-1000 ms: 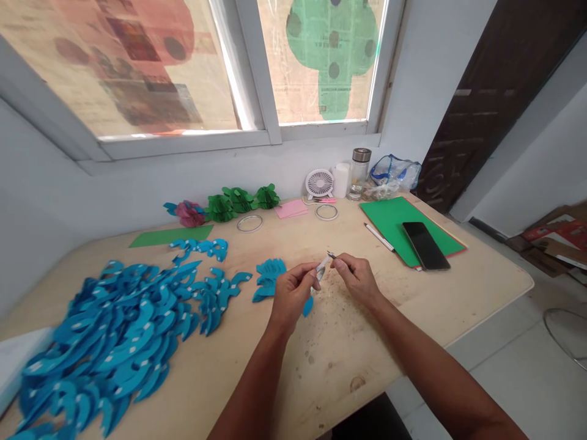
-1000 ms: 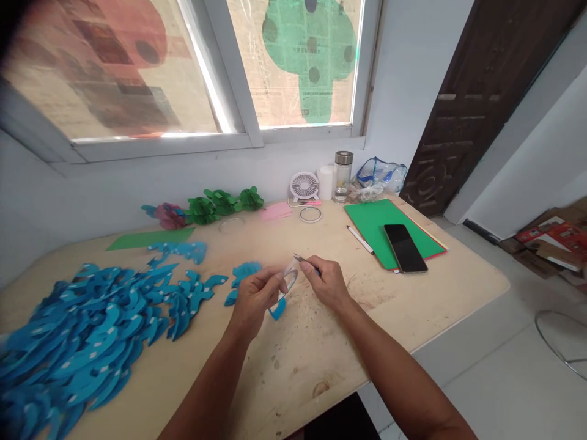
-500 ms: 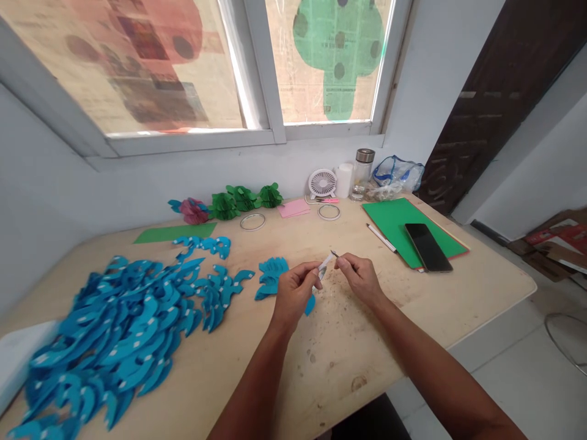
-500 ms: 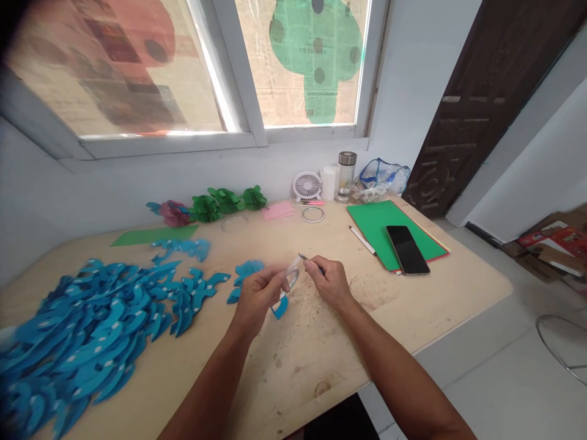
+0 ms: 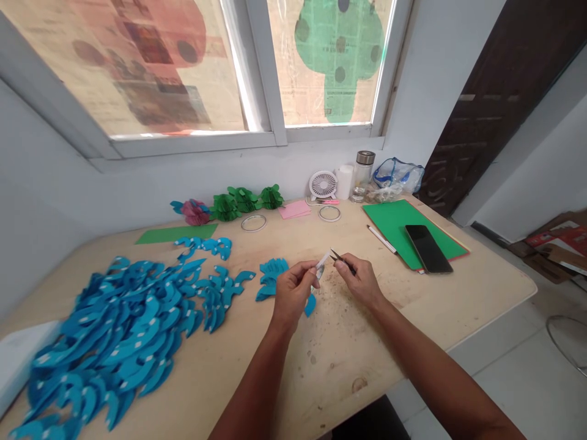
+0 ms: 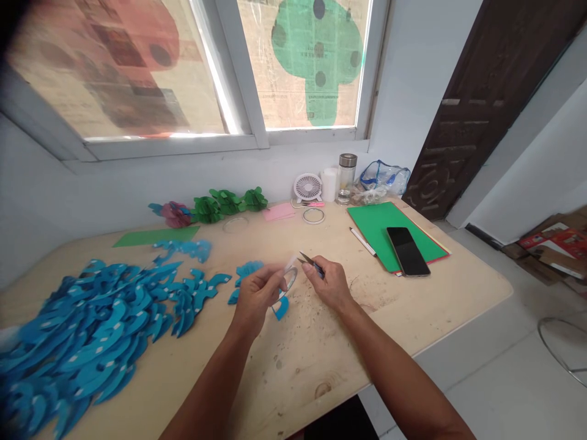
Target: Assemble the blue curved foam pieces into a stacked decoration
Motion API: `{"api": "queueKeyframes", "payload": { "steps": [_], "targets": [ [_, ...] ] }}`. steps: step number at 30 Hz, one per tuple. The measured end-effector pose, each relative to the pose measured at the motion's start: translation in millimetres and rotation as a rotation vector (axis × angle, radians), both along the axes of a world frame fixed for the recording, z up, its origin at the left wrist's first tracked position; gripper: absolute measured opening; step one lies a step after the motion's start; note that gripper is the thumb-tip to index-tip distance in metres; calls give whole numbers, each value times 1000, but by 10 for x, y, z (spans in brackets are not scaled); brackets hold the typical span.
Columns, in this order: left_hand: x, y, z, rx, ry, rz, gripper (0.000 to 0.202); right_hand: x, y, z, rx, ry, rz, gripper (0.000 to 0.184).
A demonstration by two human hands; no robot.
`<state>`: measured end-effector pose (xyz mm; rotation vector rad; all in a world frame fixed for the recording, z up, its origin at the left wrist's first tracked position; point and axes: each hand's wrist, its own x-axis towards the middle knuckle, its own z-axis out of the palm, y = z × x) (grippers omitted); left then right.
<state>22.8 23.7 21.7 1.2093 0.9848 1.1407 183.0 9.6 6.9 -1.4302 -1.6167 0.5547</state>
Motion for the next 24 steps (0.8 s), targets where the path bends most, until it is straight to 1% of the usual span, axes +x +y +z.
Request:
{"api": "queueKeyframes", "payload": {
  "steps": [15, 24],
  "targets": [
    [44, -25, -4, -2, 40, -17, 21, -23, -32, 19, 38, 12, 54, 31],
    [50, -29, -8, -16, 42, -21, 22, -25, -25, 20, 37, 27, 39, 35]
  ]
}}
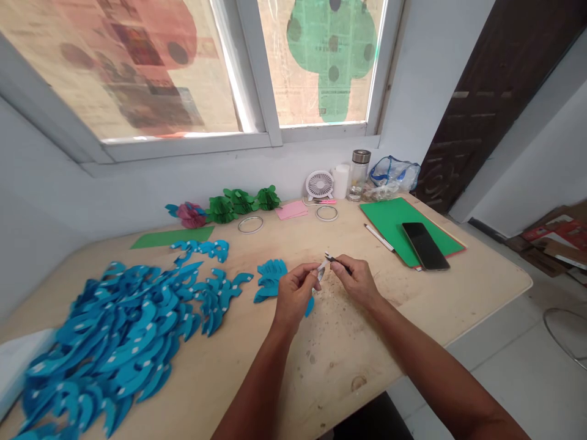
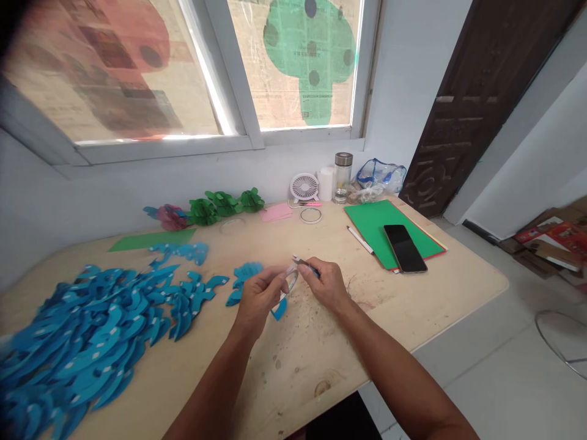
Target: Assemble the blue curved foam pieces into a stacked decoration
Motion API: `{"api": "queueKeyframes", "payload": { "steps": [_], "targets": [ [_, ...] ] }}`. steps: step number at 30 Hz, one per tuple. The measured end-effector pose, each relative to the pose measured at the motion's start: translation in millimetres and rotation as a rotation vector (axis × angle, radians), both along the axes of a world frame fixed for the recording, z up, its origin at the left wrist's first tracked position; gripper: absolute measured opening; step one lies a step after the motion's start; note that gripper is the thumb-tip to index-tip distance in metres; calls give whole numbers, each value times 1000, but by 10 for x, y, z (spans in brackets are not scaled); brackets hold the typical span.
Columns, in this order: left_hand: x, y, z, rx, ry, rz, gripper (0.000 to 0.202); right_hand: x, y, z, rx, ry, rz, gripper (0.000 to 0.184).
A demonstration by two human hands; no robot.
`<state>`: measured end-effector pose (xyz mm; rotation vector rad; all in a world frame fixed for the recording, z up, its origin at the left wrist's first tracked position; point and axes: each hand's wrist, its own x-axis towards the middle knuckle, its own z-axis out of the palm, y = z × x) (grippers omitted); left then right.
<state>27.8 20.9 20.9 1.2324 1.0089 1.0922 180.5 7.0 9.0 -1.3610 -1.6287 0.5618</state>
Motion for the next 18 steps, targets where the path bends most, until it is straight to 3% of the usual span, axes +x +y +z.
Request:
{"api": "queueKeyframes", "payload": {
  "steps": [18],
  "targets": [
    [-14, 14, -17, -2, -48, 8, 27, -16, -4, 2, -18, -81, -65, 35]
  ]
}}
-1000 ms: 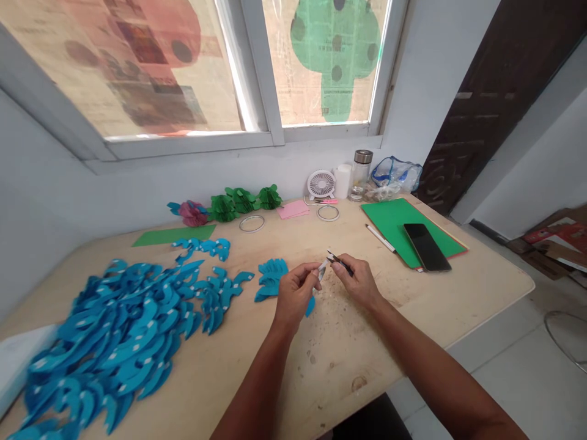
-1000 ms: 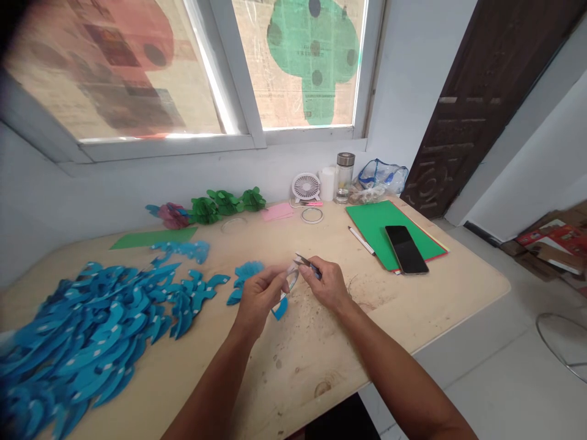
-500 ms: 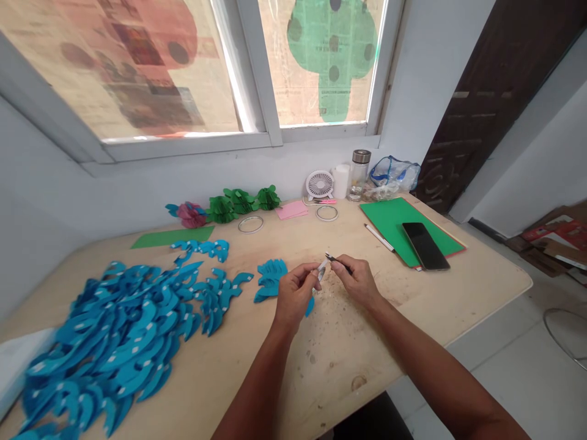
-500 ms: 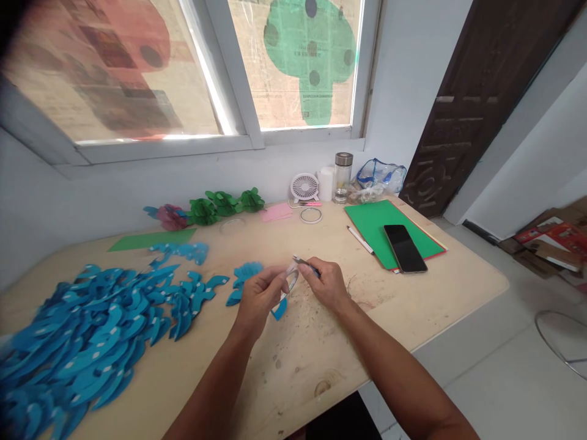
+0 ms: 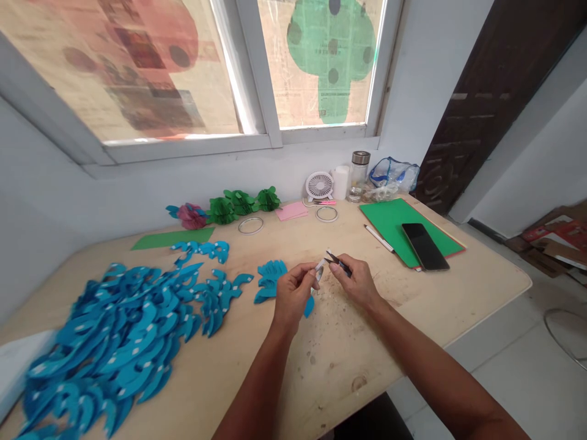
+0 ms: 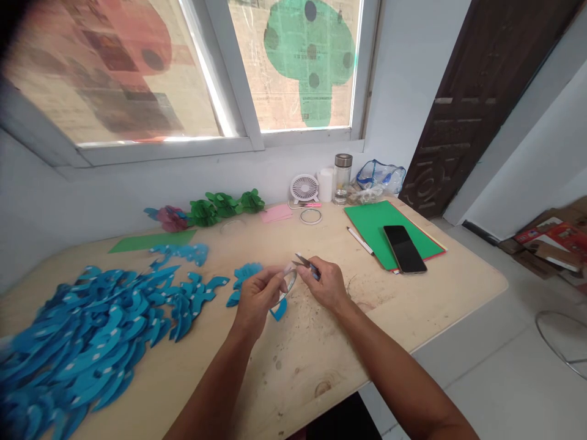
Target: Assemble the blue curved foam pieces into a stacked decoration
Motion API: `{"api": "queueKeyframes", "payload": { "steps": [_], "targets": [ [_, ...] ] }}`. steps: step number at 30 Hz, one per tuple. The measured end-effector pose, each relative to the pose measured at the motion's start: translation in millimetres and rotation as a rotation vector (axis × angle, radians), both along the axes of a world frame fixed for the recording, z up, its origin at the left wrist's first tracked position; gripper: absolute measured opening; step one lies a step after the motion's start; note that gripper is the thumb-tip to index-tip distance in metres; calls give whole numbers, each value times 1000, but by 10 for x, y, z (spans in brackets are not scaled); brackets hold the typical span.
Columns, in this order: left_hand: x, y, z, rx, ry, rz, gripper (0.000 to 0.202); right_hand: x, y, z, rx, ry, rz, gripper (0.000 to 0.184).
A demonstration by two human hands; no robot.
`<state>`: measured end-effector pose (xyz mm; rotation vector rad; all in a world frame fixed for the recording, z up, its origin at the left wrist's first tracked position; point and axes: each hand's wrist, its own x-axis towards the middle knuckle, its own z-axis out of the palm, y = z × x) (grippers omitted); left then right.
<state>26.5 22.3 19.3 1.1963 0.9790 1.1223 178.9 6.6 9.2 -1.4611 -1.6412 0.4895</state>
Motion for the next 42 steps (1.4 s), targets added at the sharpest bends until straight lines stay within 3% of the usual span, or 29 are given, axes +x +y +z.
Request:
{"api": "queueKeyframes", "payload": {
  "steps": [42],
  "targets": [
    [56, -39, -30, -9, 23, 3, 22, -45, -9, -49, -19, -49, 58, 33]
  ]
}}
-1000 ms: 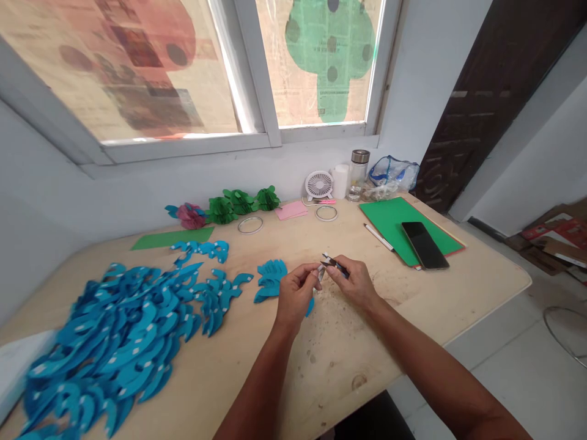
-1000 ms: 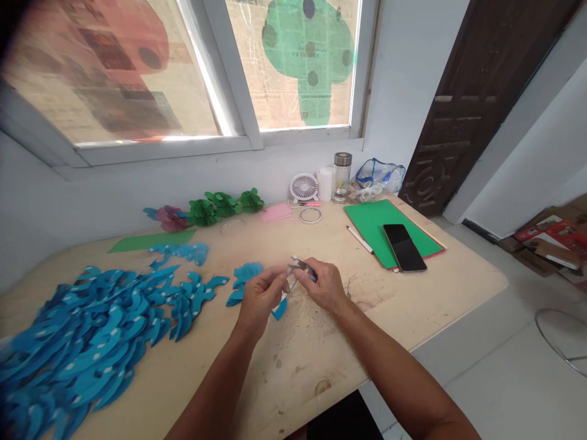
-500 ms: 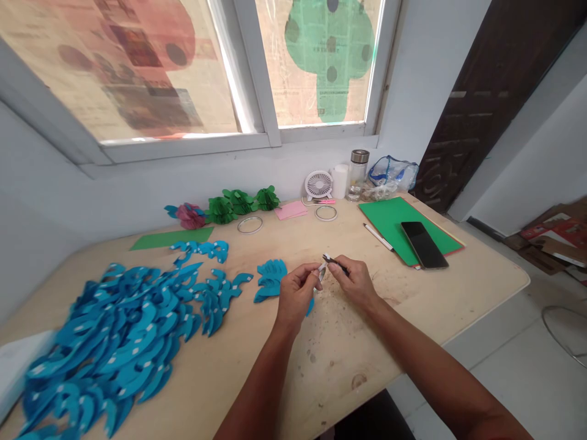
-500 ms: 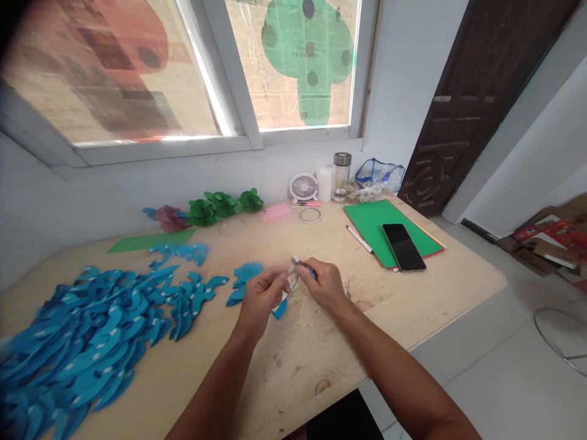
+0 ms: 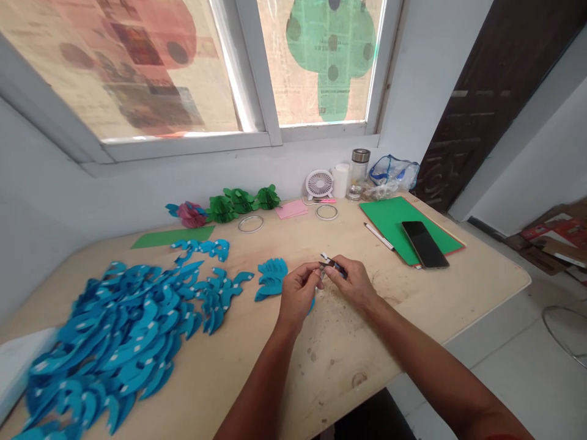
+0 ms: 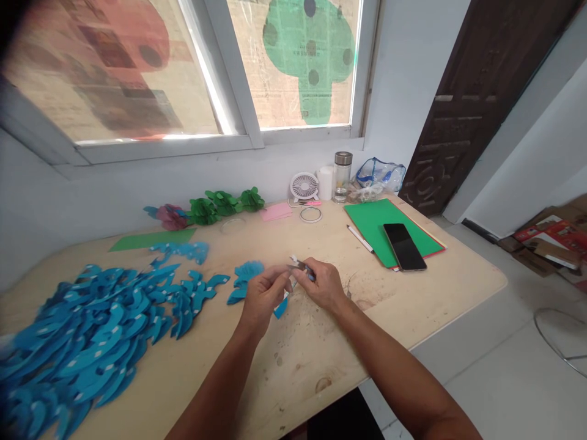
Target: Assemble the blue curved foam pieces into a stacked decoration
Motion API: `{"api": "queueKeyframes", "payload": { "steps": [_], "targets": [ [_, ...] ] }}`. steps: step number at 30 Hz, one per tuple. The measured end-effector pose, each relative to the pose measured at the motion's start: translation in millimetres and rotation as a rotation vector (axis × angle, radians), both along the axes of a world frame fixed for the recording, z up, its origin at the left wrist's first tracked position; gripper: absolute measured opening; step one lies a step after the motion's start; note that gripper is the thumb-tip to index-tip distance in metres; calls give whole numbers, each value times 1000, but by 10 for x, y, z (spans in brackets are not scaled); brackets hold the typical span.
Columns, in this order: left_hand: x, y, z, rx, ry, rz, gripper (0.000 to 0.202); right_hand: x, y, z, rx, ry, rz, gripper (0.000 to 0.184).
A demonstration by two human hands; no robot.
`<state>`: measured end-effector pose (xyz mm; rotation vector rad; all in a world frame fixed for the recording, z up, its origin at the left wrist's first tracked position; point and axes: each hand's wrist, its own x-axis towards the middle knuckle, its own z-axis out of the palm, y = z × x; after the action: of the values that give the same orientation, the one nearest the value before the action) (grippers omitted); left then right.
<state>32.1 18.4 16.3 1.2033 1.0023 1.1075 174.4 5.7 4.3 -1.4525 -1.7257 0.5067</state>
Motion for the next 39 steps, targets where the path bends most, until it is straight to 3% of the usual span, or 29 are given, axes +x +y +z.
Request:
{"api": "queueKeyframes", "payload": {
  "steps": [39],
  "targets": [
    [-4, -9, 8, 12, -25, -1, 18, -6, 1, -24, 1, -8, -16, 35]
  ]
}}
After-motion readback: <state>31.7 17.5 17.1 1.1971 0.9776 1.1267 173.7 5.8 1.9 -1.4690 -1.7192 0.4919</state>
